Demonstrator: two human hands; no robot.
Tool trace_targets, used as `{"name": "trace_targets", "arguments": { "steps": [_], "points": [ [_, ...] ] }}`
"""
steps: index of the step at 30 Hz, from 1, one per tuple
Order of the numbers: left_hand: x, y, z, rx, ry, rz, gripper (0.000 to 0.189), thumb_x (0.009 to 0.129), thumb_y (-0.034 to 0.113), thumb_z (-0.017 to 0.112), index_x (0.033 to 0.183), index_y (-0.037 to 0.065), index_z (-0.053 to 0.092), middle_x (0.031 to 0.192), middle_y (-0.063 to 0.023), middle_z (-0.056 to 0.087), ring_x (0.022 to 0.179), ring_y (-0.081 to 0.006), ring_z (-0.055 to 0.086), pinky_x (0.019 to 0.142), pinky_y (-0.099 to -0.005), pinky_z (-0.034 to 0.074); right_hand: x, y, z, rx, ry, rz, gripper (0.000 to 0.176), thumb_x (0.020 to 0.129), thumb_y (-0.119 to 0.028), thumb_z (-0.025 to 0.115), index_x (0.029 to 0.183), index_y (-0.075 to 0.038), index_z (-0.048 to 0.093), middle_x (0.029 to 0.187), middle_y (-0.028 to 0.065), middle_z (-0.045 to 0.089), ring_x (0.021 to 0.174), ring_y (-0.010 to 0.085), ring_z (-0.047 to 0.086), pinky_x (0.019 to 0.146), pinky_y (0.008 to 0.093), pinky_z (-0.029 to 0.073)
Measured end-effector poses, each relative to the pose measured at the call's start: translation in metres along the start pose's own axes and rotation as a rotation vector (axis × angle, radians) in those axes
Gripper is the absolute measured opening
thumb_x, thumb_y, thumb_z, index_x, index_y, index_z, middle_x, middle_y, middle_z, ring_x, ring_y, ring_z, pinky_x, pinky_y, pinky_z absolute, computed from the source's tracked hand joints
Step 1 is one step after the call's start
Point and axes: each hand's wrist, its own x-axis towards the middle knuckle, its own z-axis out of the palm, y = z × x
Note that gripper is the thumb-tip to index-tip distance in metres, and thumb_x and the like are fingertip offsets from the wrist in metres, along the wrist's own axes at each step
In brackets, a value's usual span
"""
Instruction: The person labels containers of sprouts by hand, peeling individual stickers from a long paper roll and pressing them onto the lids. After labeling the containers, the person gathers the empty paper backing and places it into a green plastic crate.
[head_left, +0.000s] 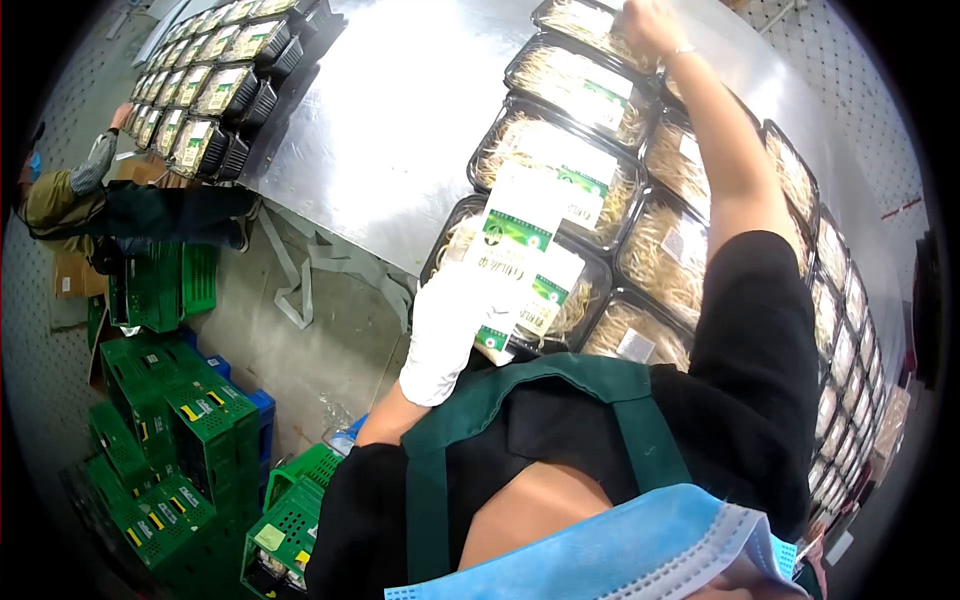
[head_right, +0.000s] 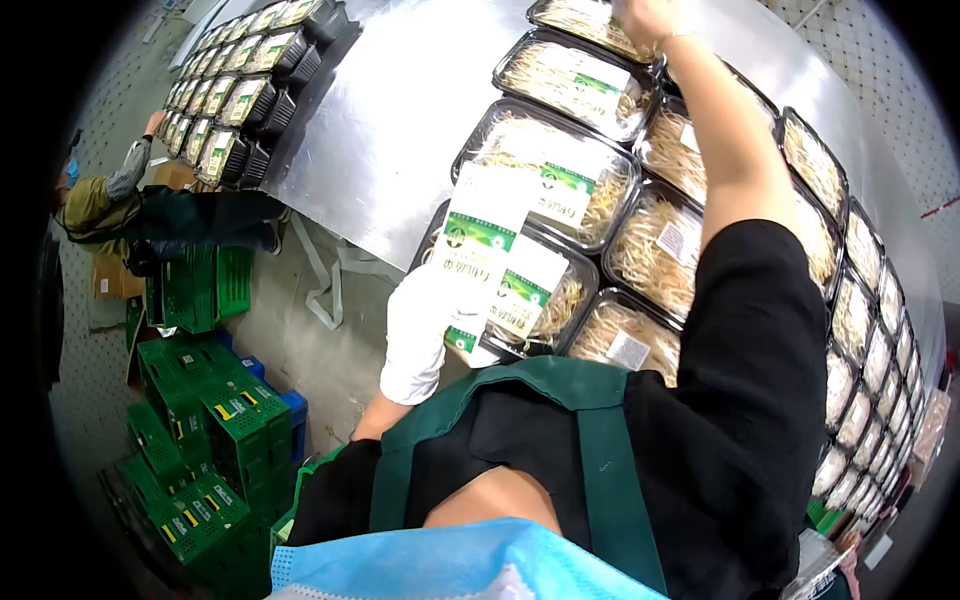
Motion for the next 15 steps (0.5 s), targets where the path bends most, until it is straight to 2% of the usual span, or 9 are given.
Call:
{"name": "trace_targets", "arguments": {
  "steps": [3, 4, 5, 6, 7, 8, 9, 12, 15],
  "points": [
    [-0.002, 0.001, -0.001, -0.046, 0.026, -0.118, 0.013, 0.082, 0.010, 0.051, 0.087, -0.001, 0.056, 0.083, -0.0075, 0.059, 0.078, -0.0124, 0.057, 0.070, -0.0246, 0.046, -0.019, 0.015, 0.035, -0.528, 0.277, -0.160, 0.039, 0.084, -0.036, 0.040, 0.112, -0.012, 0.052, 0.125, 0.0185, 0.037, 0.112, 0.0351, 0.037, 0.093, 0.0404, 0.031],
    [-0.001, 0.004, 0.001, -0.080, -0.035, -0.083, 0.020, 0.082, 0.010, 0.051, 0.098, -0.002, 0.052, 0.089, -0.0083, 0.058, 0.078, -0.0130, 0.057, 0.072, -0.0253, 0.046, -0.056, -0.013, -0.014, -0.490, 0.233, -0.239, 0.043, 0.080, -0.040, 0.047, 0.117, -0.018, 0.047, 0.127, 0.0187, 0.035, 0.116, 0.0368, 0.031, 0.096, 0.0423, 0.027],
    [0.002, 0.005, 0.008, -0.129, 0.012, -0.066, 0.025, 0.080, 0.008, 0.052, 0.102, -0.004, 0.049, 0.093, -0.0110, 0.058, 0.079, -0.0146, 0.058, 0.070, -0.0250, 0.047, -0.064, -0.020, -0.019, -0.111, 0.475, -0.143, 0.048, 0.079, -0.037, 0.051, 0.122, -0.018, 0.041, 0.122, 0.0195, 0.040, 0.110, 0.0349, 0.039, 0.092, 0.0411, 0.032],
    [0.006, 0.007, 0.016, -0.179, 0.060, -0.041, 0.031, 0.078, 0.006, 0.053, 0.106, -0.006, 0.047, 0.097, -0.0138, 0.058, 0.080, -0.0163, 0.059, 0.068, -0.0247, 0.049, -0.117, -0.068, -0.074, 0.272, 0.110, -0.028, 0.055, 0.080, -0.032, 0.053, 0.125, -0.008, 0.032, 0.116, 0.0197, 0.045, 0.102, 0.0325, 0.046, 0.088, 0.0379, 0.037],
    [0.010, 0.025, 0.024, -0.166, 0.001, -0.143, 0.032, 0.080, 0.009, 0.051, 0.109, -0.004, 0.045, 0.099, -0.0137, 0.057, 0.084, -0.0172, 0.058, 0.073, -0.0264, 0.048, -0.142, -0.074, -0.070, 0.334, 0.181, -0.217, 0.034, 0.076, -0.024, 0.060, 0.103, -0.005, 0.054, 0.096, 0.0129, 0.057, 0.067, 0.0195, 0.058, 0.062, 0.0312, 0.047],
    [0.013, 0.029, 0.031, -0.170, -0.008, -0.137, 0.032, 0.080, 0.009, 0.051, 0.109, -0.004, 0.045, 0.099, -0.0137, 0.057, 0.084, -0.0172, 0.058, 0.073, -0.0264, 0.048, -0.207, -0.106, -0.103, 0.667, 0.042, -0.429, 0.047, 0.072, -0.028, 0.062, 0.111, -0.005, 0.049, 0.106, 0.0120, 0.053, 0.076, 0.0206, 0.056, 0.068, 0.0324, 0.046],
    [0.015, 0.031, 0.040, -0.197, 0.002, -0.116, 0.032, 0.081, 0.011, 0.050, 0.109, -0.003, 0.045, 0.098, -0.0128, 0.057, 0.086, -0.0175, 0.057, 0.075, -0.0277, 0.046, -0.239, -0.117, -0.104, 0.496, 0.263, -0.951, 0.052, 0.067, -0.028, 0.067, 0.111, -0.007, 0.049, 0.105, 0.0094, 0.054, 0.086, 0.0209, 0.053, 0.075, 0.0333, 0.042],
    [0.012, 0.021, 0.051, 0.076, -0.092, 0.123, 0.033, 0.086, 0.017, 0.041, 0.112, -0.002, 0.042, 0.102, -0.0122, 0.053, 0.094, -0.0198, 0.052, 0.082, -0.0295, 0.042, -0.317, -0.147, -0.092, 0.213, 0.308, -0.975, 0.037, 0.061, -0.023, 0.065, 0.090, -0.005, 0.054, 0.081, 0.0045, 0.054, 0.079, 0.0194, 0.051, 0.072, 0.0293, 0.039],
    [0.012, 0.014, 0.060, -0.804, -0.290, -0.058, 0.033, 0.082, 0.010, 0.043, 0.111, -0.004, 0.044, 0.105, -0.0133, 0.052, 0.099, -0.0226, 0.050, 0.085, -0.0308, 0.041, -0.346, -0.134, -0.098, 0.218, 0.342, -1.061, 0.025, 0.058, -0.003, 0.062, 0.083, -0.006, 0.058, 0.076, 0.0047, 0.055, 0.071, 0.0196, 0.052, 0.064, 0.0290, 0.042]
  ]
}}
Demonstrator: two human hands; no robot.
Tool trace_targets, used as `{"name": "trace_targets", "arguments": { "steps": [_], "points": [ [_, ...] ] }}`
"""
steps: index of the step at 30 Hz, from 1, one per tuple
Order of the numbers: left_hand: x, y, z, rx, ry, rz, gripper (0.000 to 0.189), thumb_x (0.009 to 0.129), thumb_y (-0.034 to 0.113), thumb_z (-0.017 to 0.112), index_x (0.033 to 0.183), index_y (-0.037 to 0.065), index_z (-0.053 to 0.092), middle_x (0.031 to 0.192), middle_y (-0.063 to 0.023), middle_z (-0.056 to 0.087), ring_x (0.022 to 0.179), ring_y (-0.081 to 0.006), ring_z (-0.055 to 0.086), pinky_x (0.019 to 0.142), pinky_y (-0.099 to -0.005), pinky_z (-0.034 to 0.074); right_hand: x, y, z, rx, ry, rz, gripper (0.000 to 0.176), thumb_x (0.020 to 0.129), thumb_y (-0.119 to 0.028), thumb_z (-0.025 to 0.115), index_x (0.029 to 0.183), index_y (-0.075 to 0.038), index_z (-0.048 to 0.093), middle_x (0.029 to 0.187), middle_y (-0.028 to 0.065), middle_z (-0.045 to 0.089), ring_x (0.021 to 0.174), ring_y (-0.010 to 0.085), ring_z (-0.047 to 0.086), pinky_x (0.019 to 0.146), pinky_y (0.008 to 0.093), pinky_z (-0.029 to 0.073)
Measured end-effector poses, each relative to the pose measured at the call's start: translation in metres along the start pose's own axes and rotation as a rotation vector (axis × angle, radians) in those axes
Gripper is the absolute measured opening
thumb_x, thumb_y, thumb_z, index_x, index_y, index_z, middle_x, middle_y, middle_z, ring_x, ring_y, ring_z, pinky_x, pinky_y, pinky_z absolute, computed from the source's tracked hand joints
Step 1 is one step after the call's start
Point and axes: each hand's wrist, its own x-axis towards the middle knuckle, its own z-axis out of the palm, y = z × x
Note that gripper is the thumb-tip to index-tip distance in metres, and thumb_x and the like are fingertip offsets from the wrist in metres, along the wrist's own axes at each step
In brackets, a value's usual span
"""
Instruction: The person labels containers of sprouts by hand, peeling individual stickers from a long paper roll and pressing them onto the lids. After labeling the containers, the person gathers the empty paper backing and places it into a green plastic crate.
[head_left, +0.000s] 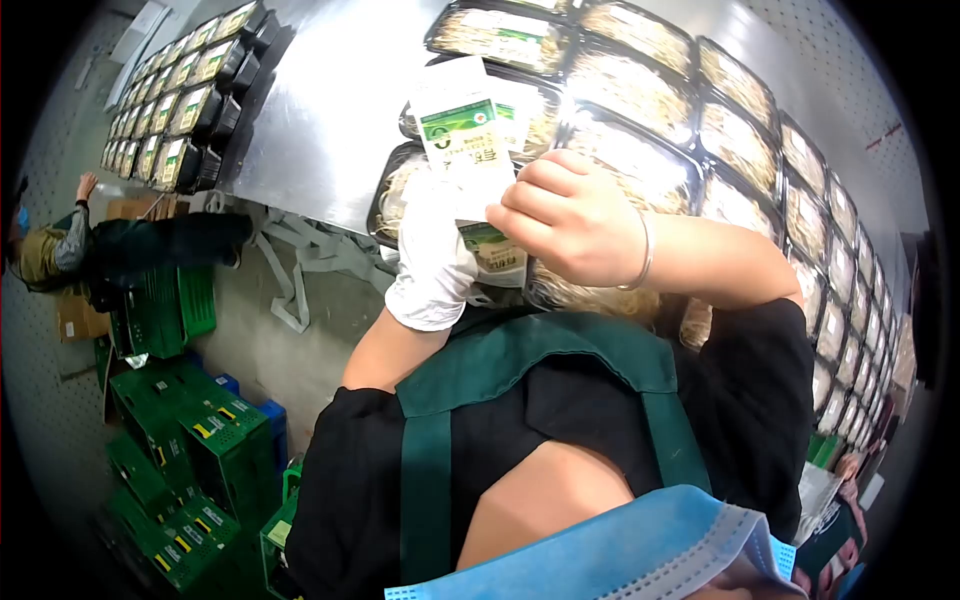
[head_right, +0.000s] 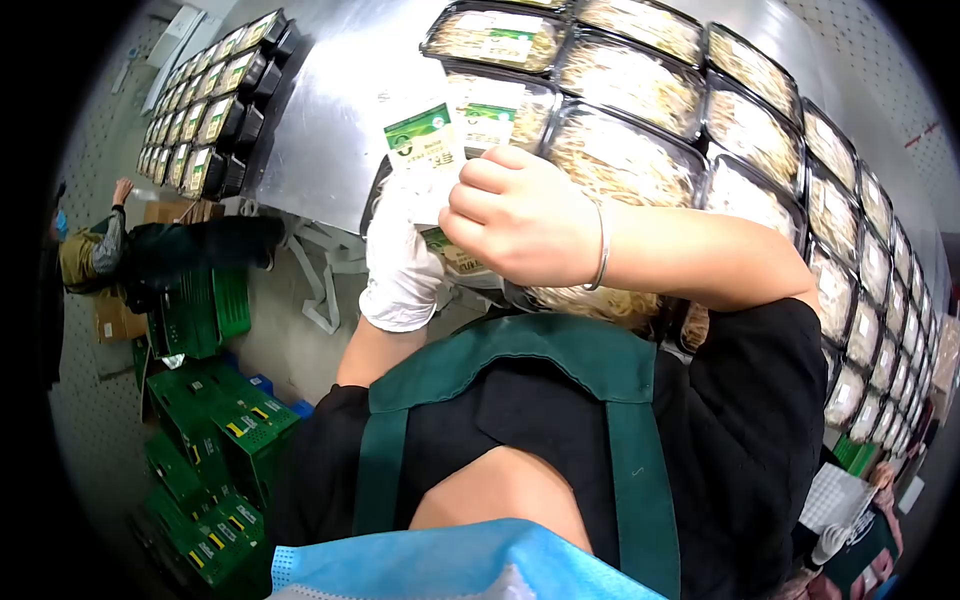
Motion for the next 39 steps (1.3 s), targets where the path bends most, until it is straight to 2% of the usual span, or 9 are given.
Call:
{"name": "trace_targets", "arguments": {
  "steps": [3, 8, 9, 12, 15, 22, 25, 29, 39],
  "points": [
    [0.003, -0.006, 0.026, 0.814, 0.101, 0.252, 0.030, 0.086, 0.017, 0.038, 0.104, -0.005, 0.049, 0.096, -0.0137, 0.057, 0.085, -0.0193, 0.057, 0.077, -0.0305, 0.047, -0.015, 0.019, -0.021, 0.171, 0.013, 0.166, 0.023, 0.062, 0.002, 0.060, 0.084, -0.005, 0.058, 0.076, 0.0066, 0.056, 0.072, 0.0206, 0.053, 0.062, 0.0294, 0.043],
    [-0.008, 0.030, -0.023, 0.408, 0.555, 0.286, 0.027, 0.084, 0.010, 0.042, 0.106, -0.004, 0.047, 0.096, -0.0152, 0.055, 0.085, -0.0186, 0.056, 0.071, -0.0282, 0.049, -0.066, 0.136, -0.075, 0.172, 0.221, 0.746, 0.014, 0.079, -0.011, 0.052, 0.091, -0.003, 0.053, 0.086, 0.0092, 0.059, 0.078, 0.0224, 0.056, 0.069, 0.0305, 0.043],
    [-0.021, 0.040, -0.028, 0.276, 0.574, 0.301, 0.029, 0.083, 0.010, 0.042, 0.109, -0.004, 0.045, 0.098, -0.0160, 0.055, 0.085, -0.0189, 0.055, 0.070, -0.0279, 0.049, -0.076, 0.166, -0.075, 0.127, 0.179, 1.015, 0.052, 0.082, -0.026, 0.051, 0.123, -0.001, 0.031, 0.110, 0.0198, 0.049, 0.094, 0.0302, 0.050, 0.083, 0.0344, 0.040],
    [-0.063, 0.051, -0.019, 0.532, 0.585, 0.334, 0.041, 0.079, 0.009, 0.049, 0.116, -0.004, 0.039, 0.105, -0.0161, 0.052, 0.083, -0.0176, 0.055, 0.066, -0.0267, 0.049, -0.150, 0.274, -0.025, -0.320, 0.289, 0.730, 0.035, 0.082, -0.018, 0.049, 0.109, 0.003, 0.042, 0.098, 0.0162, 0.051, 0.085, 0.0233, 0.050, 0.074, 0.0324, 0.041],
    [-0.110, 0.053, -0.019, 0.730, 0.539, 0.255, 0.046, 0.076, 0.010, 0.055, 0.117, -0.001, 0.037, 0.108, -0.0128, 0.051, 0.072, -0.0177, 0.058, 0.058, -0.0275, 0.051, -0.155, 0.282, -0.016, -0.583, -0.379, 0.840, 0.042, 0.081, -0.032, 0.047, 0.116, -0.009, 0.041, 0.110, 0.0141, 0.049, 0.105, 0.0301, 0.046, 0.088, 0.0389, 0.037],
    [-0.144, 0.010, -0.012, 0.555, 0.621, 0.147, 0.036, 0.074, 0.007, 0.059, 0.104, -0.008, 0.048, 0.093, -0.0174, 0.058, 0.078, -0.0226, 0.059, 0.073, -0.0330, 0.048, -0.151, 0.292, 0.008, -0.467, -0.534, 0.866, 0.072, 0.080, -0.061, 0.028, 0.132, -0.011, 0.025, 0.131, 0.0114, 0.034, 0.118, 0.0269, 0.038, 0.098, 0.0360, 0.030],
    [-0.141, 0.003, -0.010, 0.609, 0.638, 0.098, 0.034, 0.070, -0.001, 0.058, 0.102, -0.009, 0.049, 0.092, -0.0159, 0.059, 0.081, -0.0217, 0.059, 0.076, -0.0311, 0.046, -0.084, 0.296, -0.019, -0.403, -1.029, 0.974, 0.049, 0.080, -0.040, 0.046, 0.114, -0.004, 0.047, 0.100, 0.0190, 0.057, 0.089, 0.0293, 0.057, 0.081, 0.0358, 0.043],
    [-0.121, -0.010, -0.005, 0.623, 0.578, 0.162, 0.036, 0.069, -0.004, 0.058, 0.103, -0.007, 0.049, 0.093, -0.0125, 0.059, 0.082, -0.0176, 0.058, 0.075, -0.0273, 0.046, -0.036, 0.312, 0.044, -0.292, -0.096, 0.689, 0.039, 0.080, -0.033, 0.051, 0.104, -0.002, 0.053, 0.091, 0.0158, 0.060, 0.082, 0.0270, 0.059, 0.075, 0.0363, 0.046],
    [-0.096, -0.028, 0.008, 0.782, 0.513, 0.023, 0.022, 0.076, -0.002, 0.054, 0.097, -0.005, 0.057, 0.090, -0.0080, 0.059, 0.079, -0.0106, 0.056, 0.069, -0.0219, 0.044, 0.027, 0.216, 0.059, 0.356, -0.131, 0.609, 0.040, 0.083, -0.036, 0.049, 0.105, -0.003, 0.052, 0.088, 0.0079, 0.061, 0.083, 0.0181, 0.058, 0.074, 0.0304, 0.047]
  ]
}}
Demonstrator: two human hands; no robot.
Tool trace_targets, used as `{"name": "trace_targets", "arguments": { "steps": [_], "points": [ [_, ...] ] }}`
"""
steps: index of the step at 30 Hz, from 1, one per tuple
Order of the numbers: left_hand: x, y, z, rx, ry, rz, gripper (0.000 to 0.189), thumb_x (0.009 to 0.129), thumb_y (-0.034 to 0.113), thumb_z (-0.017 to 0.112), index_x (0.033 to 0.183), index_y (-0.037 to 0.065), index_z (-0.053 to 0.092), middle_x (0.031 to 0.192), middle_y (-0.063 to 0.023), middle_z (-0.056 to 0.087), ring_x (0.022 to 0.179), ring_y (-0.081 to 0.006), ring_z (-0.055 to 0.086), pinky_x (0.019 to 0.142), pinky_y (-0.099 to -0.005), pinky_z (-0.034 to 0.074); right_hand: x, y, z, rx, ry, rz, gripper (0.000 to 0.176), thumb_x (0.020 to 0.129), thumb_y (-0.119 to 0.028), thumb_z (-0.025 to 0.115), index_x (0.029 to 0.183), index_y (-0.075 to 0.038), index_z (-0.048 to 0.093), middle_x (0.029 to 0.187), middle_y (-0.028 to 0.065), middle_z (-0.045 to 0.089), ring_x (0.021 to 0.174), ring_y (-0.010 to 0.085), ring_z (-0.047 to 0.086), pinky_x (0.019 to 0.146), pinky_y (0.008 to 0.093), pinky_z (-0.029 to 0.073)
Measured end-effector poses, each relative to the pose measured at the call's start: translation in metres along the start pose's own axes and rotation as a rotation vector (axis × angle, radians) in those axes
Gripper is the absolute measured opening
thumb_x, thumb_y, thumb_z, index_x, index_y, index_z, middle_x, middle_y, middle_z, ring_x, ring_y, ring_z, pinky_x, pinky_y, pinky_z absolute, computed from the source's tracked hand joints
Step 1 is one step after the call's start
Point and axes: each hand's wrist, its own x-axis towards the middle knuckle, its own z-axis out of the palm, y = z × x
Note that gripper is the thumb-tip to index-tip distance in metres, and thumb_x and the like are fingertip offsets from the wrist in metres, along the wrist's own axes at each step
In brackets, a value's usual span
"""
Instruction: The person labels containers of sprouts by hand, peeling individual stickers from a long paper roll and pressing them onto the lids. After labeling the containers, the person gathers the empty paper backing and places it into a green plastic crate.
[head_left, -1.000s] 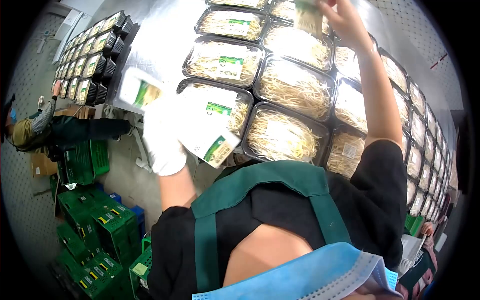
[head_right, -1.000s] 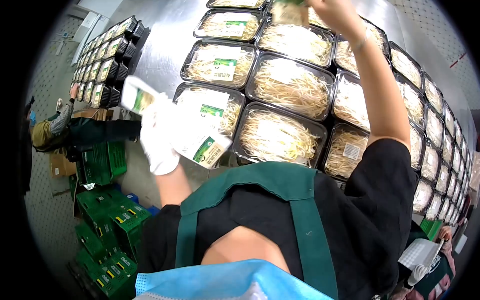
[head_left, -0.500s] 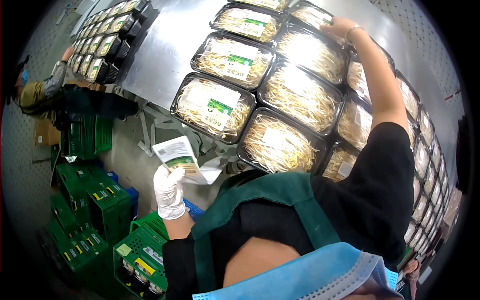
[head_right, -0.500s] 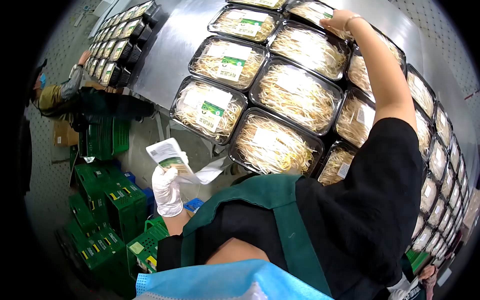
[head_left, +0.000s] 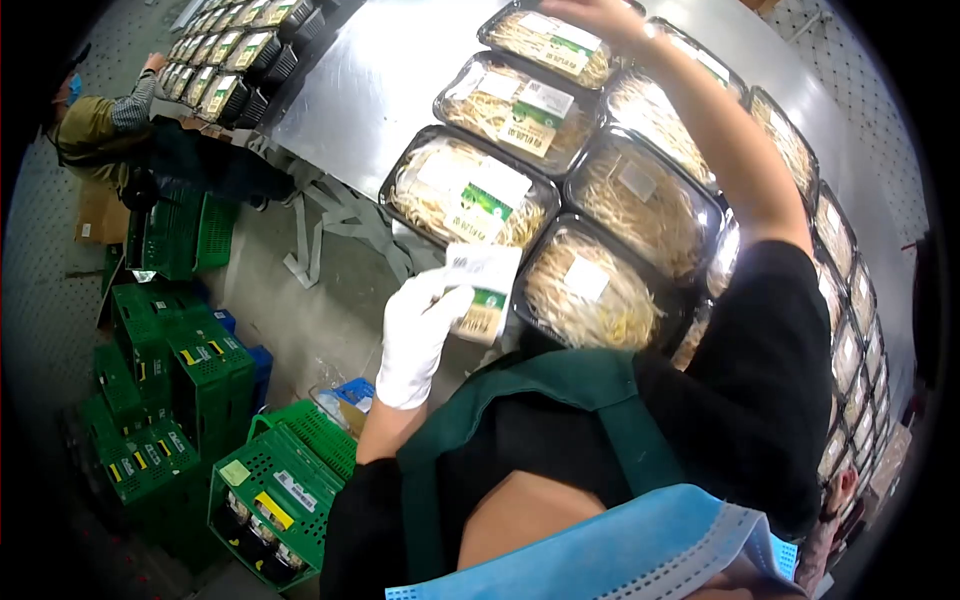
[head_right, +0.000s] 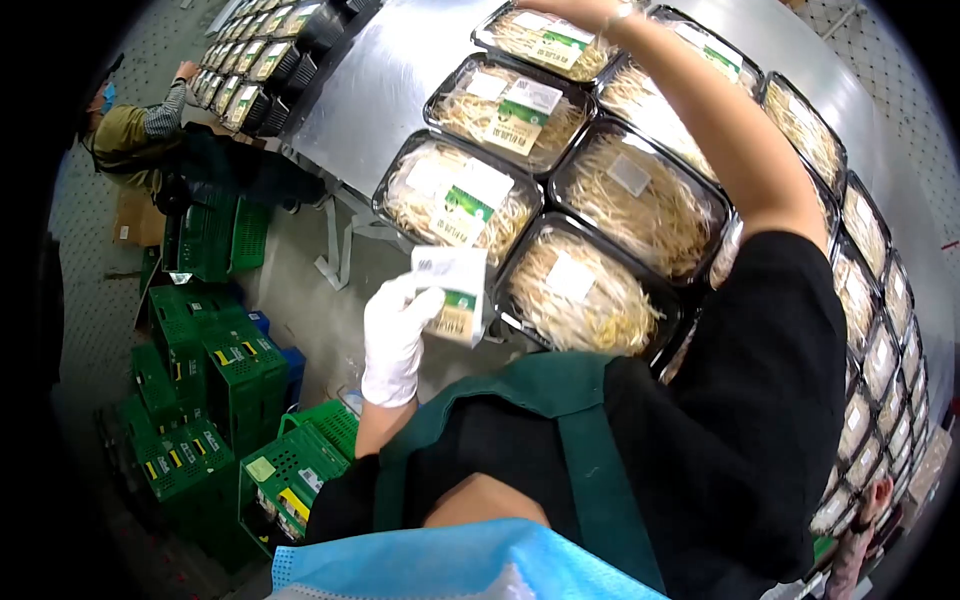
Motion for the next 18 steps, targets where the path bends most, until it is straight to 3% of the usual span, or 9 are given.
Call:
{"name": "trace_targets", "arguments": {
  "steps": [2, 4, 10, 12, 14, 15, 16, 17, 18],
  "points": [
    [0.006, -0.003, 0.009, 0.009, -0.016, 0.064, 0.027, 0.076, -0.004, 0.052, 0.103, -0.005, 0.054, 0.097, -0.0092, 0.058, 0.084, -0.0107, 0.055, 0.074, -0.0213, 0.043, -0.089, -0.106, -0.009, 0.400, -0.454, -0.096, 0.031, 0.082, -0.027, 0.054, 0.101, -0.003, 0.053, 0.081, 0.0046, 0.061, 0.079, 0.0169, 0.059, 0.068, 0.0269, 0.047],
    [0.001, 0.014, 0.045, -0.179, 0.088, 0.184, 0.030, 0.077, -0.006, 0.049, 0.107, -0.006, 0.052, 0.101, -0.0097, 0.057, 0.087, -0.0103, 0.054, 0.076, -0.0208, 0.042, -0.152, -0.153, -0.007, 0.219, -0.606, -0.247, 0.031, 0.079, -0.030, 0.056, 0.099, -0.006, 0.055, 0.079, 0.0089, 0.061, 0.075, 0.0202, 0.061, 0.065, 0.0288, 0.048],
    [-0.019, -0.002, 0.042, 0.134, -0.116, 0.145, 0.013, 0.077, 0.012, 0.062, 0.079, 0.000, 0.057, 0.067, -0.0016, 0.056, 0.063, -0.0067, 0.052, 0.057, -0.0211, 0.043, -0.221, -0.182, -0.010, 0.106, -0.109, -0.183, 0.014, 0.071, -0.006, 0.062, 0.085, -0.005, 0.060, 0.072, 0.0084, 0.062, 0.065, 0.0201, 0.061, 0.060, 0.0261, 0.048],
    [-0.020, -0.005, 0.042, 0.204, -0.244, 0.269, 0.014, 0.074, 0.010, 0.063, 0.082, 0.000, 0.057, 0.068, -0.0030, 0.057, 0.062, -0.0083, 0.054, 0.058, -0.0221, 0.044, -0.208, -0.144, -0.035, -0.144, 0.190, -0.140, 0.012, 0.075, -0.003, 0.056, 0.086, -0.005, 0.061, 0.072, 0.0098, 0.062, 0.064, 0.0181, 0.062, 0.059, 0.0256, 0.049],
    [-0.022, -0.005, 0.041, 0.269, -0.358, 0.392, 0.017, 0.072, 0.009, 0.064, 0.084, -0.001, 0.057, 0.069, -0.0044, 0.058, 0.060, -0.0098, 0.055, 0.058, -0.0231, 0.046, -0.184, -0.088, -0.084, -0.137, 0.099, 0.152, 0.013, 0.080, -0.012, 0.049, 0.079, -0.005, 0.060, 0.068, 0.0108, 0.062, 0.060, 0.0206, 0.061, 0.056, 0.0288, 0.049],
    [-0.025, -0.004, 0.037, 0.119, -0.317, 0.102, 0.018, 0.072, 0.008, 0.064, 0.085, -0.002, 0.056, 0.070, -0.0056, 0.059, 0.060, -0.0098, 0.056, 0.056, -0.0232, 0.046, -0.178, -0.069, -0.094, -0.218, 0.110, 0.250, 0.025, 0.081, -0.016, 0.048, 0.095, 0.004, 0.048, 0.089, 0.0149, 0.054, 0.078, 0.0214, 0.051, 0.069, 0.0328, 0.042],
    [-0.027, -0.003, 0.033, -0.031, -0.271, -0.188, 0.018, 0.072, 0.007, 0.064, 0.085, -0.003, 0.056, 0.072, -0.0067, 0.060, 0.059, -0.0098, 0.057, 0.054, -0.0232, 0.047, -0.174, 0.010, -0.086, -0.398, 0.094, -0.149, 0.018, 0.080, -0.014, 0.048, 0.086, 0.003, 0.050, 0.075, 0.0123, 0.055, 0.070, 0.0207, 0.051, 0.063, 0.0317, 0.042],
    [-0.025, -0.015, 0.026, -0.006, -0.255, -0.148, 0.017, 0.072, 0.006, 0.063, 0.084, -0.004, 0.056, 0.074, -0.0090, 0.061, 0.059, -0.0100, 0.058, 0.052, -0.0226, 0.047, -0.170, -0.017, -0.075, -0.301, 0.257, 0.349, 0.013, 0.081, -0.011, 0.048, 0.085, 0.001, 0.050, 0.064, 0.0094, 0.050, 0.062, 0.0198, 0.048, 0.057, 0.0309, 0.041],
    [-0.026, -0.022, 0.019, -0.009, -0.251, -0.144, 0.017, 0.072, 0.006, 0.063, 0.084, -0.004, 0.056, 0.074, -0.0090, 0.061, 0.059, -0.0100, 0.058, 0.052, -0.0226, 0.047, -0.158, 0.027, -0.073, -0.786, -0.061, 0.348, 0.021, 0.084, -0.022, 0.044, 0.091, -0.007, 0.056, 0.082, 0.0099, 0.062, 0.076, 0.0214, 0.060, 0.067, 0.0328, 0.048]
  ]
}}
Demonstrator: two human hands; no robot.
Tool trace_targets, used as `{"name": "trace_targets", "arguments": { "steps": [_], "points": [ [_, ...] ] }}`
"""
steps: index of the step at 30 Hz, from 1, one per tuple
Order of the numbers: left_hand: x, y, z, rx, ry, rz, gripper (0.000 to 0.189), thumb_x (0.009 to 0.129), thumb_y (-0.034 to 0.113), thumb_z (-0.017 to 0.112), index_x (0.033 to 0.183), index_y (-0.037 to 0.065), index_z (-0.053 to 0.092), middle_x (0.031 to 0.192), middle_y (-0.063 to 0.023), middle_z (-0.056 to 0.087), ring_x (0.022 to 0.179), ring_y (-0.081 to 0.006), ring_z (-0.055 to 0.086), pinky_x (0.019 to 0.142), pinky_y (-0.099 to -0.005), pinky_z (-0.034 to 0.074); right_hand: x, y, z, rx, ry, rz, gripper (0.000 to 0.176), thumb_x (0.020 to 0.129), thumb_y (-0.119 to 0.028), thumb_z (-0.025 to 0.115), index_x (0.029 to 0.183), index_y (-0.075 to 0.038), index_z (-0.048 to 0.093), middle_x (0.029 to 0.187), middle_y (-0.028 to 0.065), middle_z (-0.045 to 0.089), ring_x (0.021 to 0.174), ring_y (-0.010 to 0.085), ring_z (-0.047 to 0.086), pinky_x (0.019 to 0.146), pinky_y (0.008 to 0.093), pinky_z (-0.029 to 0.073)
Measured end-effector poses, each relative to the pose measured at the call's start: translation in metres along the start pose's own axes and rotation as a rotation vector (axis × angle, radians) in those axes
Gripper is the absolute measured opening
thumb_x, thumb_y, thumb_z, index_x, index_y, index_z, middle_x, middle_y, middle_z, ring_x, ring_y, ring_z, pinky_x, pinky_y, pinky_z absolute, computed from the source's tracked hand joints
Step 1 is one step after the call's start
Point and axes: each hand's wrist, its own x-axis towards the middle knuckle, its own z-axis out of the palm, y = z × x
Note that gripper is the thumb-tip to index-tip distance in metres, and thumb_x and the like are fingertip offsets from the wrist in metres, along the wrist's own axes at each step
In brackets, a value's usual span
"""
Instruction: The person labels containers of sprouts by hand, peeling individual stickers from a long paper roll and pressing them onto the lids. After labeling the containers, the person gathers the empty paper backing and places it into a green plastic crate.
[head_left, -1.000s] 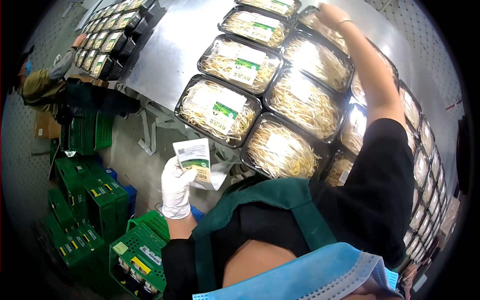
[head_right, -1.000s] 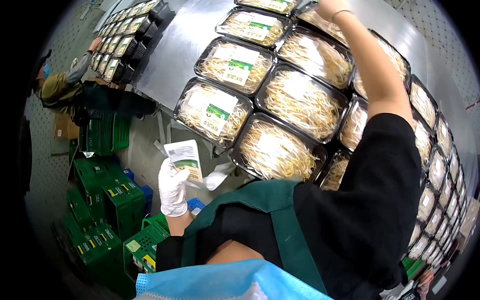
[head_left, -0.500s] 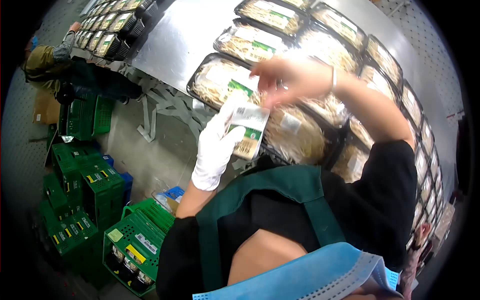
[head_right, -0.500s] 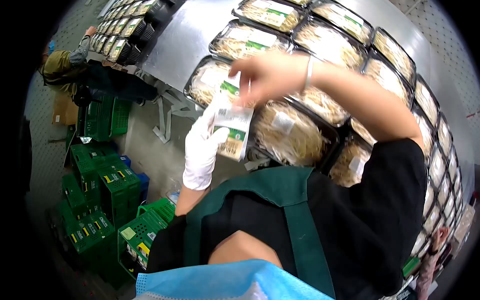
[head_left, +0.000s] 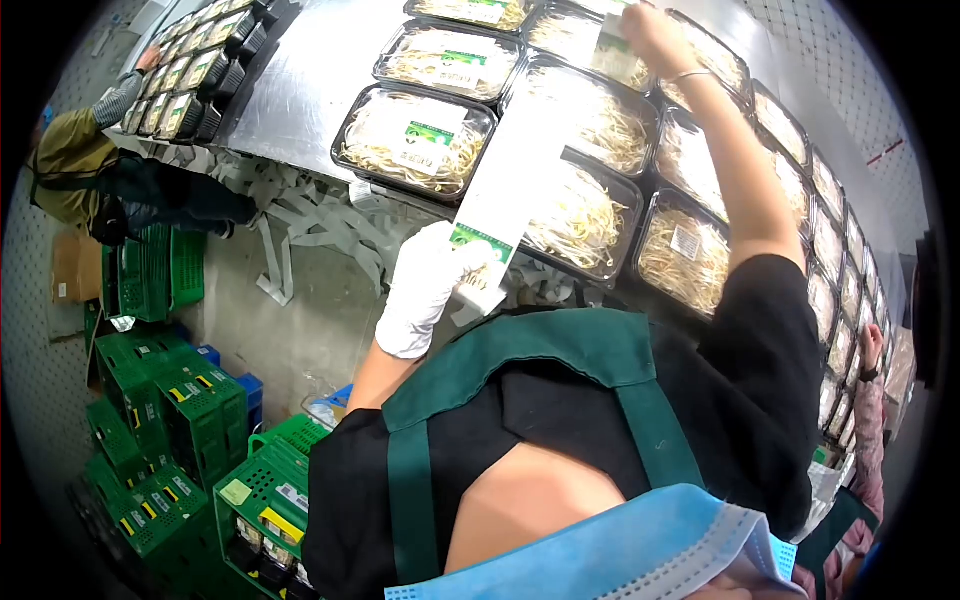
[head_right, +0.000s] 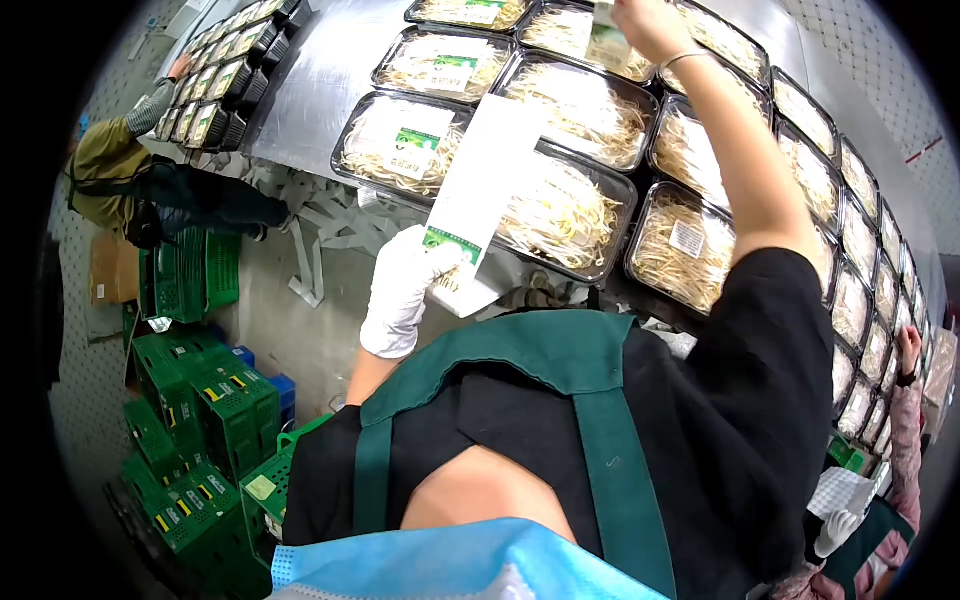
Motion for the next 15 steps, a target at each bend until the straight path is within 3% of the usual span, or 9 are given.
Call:
{"name": "trace_targets", "arguments": {
  "steps": [2, 3, 4, 6, 8, 10, 12, 13, 15],
  "points": [
    [-0.006, -0.009, -0.007, 0.093, 0.109, 0.061, 0.016, 0.073, 0.006, 0.062, 0.084, -0.004, 0.057, 0.072, -0.0077, 0.060, 0.059, -0.0103, 0.058, 0.053, -0.0225, 0.047, -0.014, -0.003, 0.044, -0.197, 0.334, -0.096, 0.033, 0.085, -0.030, 0.042, 0.112, -0.012, 0.046, 0.106, 0.0112, 0.054, 0.100, 0.0238, 0.051, 0.084, 0.0380, 0.039],
    [-0.010, -0.008, -0.009, 0.101, 0.112, 0.065, 0.019, 0.074, 0.006, 0.061, 0.089, -0.004, 0.054, 0.076, -0.0079, 0.060, 0.062, -0.0102, 0.058, 0.055, -0.0223, 0.047, -0.017, -0.009, 0.040, -0.205, 0.118, 0.141, 0.043, 0.085, -0.031, 0.041, 0.124, -0.016, 0.035, 0.124, 0.0117, 0.040, 0.114, 0.0271, 0.038, 0.095, 0.0407, 0.029],
    [-0.013, -0.007, -0.008, 0.100, 0.118, 0.057, 0.019, 0.074, 0.006, 0.061, 0.089, -0.004, 0.054, 0.076, -0.0079, 0.060, 0.062, -0.0102, 0.058, 0.055, -0.0223, 0.047, -0.026, -0.013, 0.038, -0.290, 0.323, 0.128, 0.050, 0.082, -0.035, 0.046, 0.127, -0.018, 0.032, 0.126, 0.0121, 0.038, 0.113, 0.0290, 0.038, 0.095, 0.0408, 0.030],
    [-0.015, -0.009, -0.003, -0.067, 0.127, 0.116, 0.023, 0.075, 0.006, 0.059, 0.095, -0.003, 0.052, 0.082, -0.0078, 0.059, 0.068, -0.0096, 0.057, 0.060, -0.0224, 0.047, -0.048, -0.033, 0.014, -0.110, 0.412, -0.051, 0.051, 0.079, -0.033, 0.052, 0.124, -0.015, 0.037, 0.124, 0.0114, 0.040, 0.111, 0.0282, 0.040, 0.095, 0.0388, 0.031],
    [-0.013, -0.012, 0.000, -0.024, 0.088, 0.133, 0.026, 0.077, 0.006, 0.058, 0.100, -0.003, 0.049, 0.087, -0.0078, 0.057, 0.076, -0.0096, 0.055, 0.066, -0.0231, 0.046, -0.101, -0.100, -0.036, 0.571, 0.211, -0.228, 0.051, 0.074, -0.028, 0.062, 0.118, -0.010, 0.043, 0.117, 0.0136, 0.046, 0.108, 0.0282, 0.044, 0.091, 0.0378, 0.034],
    [-0.015, -0.016, 0.004, 0.092, 0.068, 0.206, 0.025, 0.078, 0.007, 0.057, 0.100, -0.002, 0.050, 0.087, -0.0063, 0.057, 0.077, -0.0097, 0.054, 0.069, -0.0238, 0.045, -0.158, -0.157, -0.069, 0.651, 0.282, -0.529, 0.045, 0.072, -0.024, 0.065, 0.109, -0.007, 0.047, 0.107, 0.0151, 0.051, 0.100, 0.0279, 0.048, 0.084, 0.0362, 0.038],
    [-0.024, -0.016, 0.008, 0.064, 0.035, 0.180, 0.020, 0.079, 0.009, 0.057, 0.096, -0.001, 0.053, 0.086, -0.0050, 0.057, 0.076, -0.0084, 0.052, 0.069, -0.0221, 0.043, -0.177, -0.180, -0.067, 0.654, 0.119, -0.505, 0.042, 0.070, -0.024, 0.067, 0.102, -0.004, 0.049, 0.093, 0.0150, 0.056, 0.088, 0.0276, 0.054, 0.076, 0.0350, 0.042],
    [-0.031, -0.015, 0.006, 0.048, 0.013, 0.131, 0.019, 0.079, 0.009, 0.057, 0.095, -0.001, 0.054, 0.084, -0.0046, 0.058, 0.075, -0.0082, 0.052, 0.069, -0.0217, 0.043, -0.179, -0.183, -0.071, 0.800, -0.094, -0.400, 0.036, 0.069, -0.023, 0.068, 0.094, -0.002, 0.051, 0.082, 0.0133, 0.058, 0.075, 0.0269, 0.057, 0.068, 0.0327, 0.045],
    [-0.039, -0.006, -0.003, 0.106, -0.028, 0.082, 0.020, 0.079, 0.011, 0.058, 0.095, -0.002, 0.056, 0.077, -0.0028, 0.059, 0.073, -0.0078, 0.053, 0.069, -0.0214, 0.043, -0.191, -0.188, -0.083, 0.856, -0.103, -0.419, 0.024, 0.072, -0.015, 0.065, 0.088, -0.001, 0.055, 0.076, 0.0121, 0.059, 0.068, 0.0215, 0.057, 0.063, 0.0286, 0.045]
  ]
}}
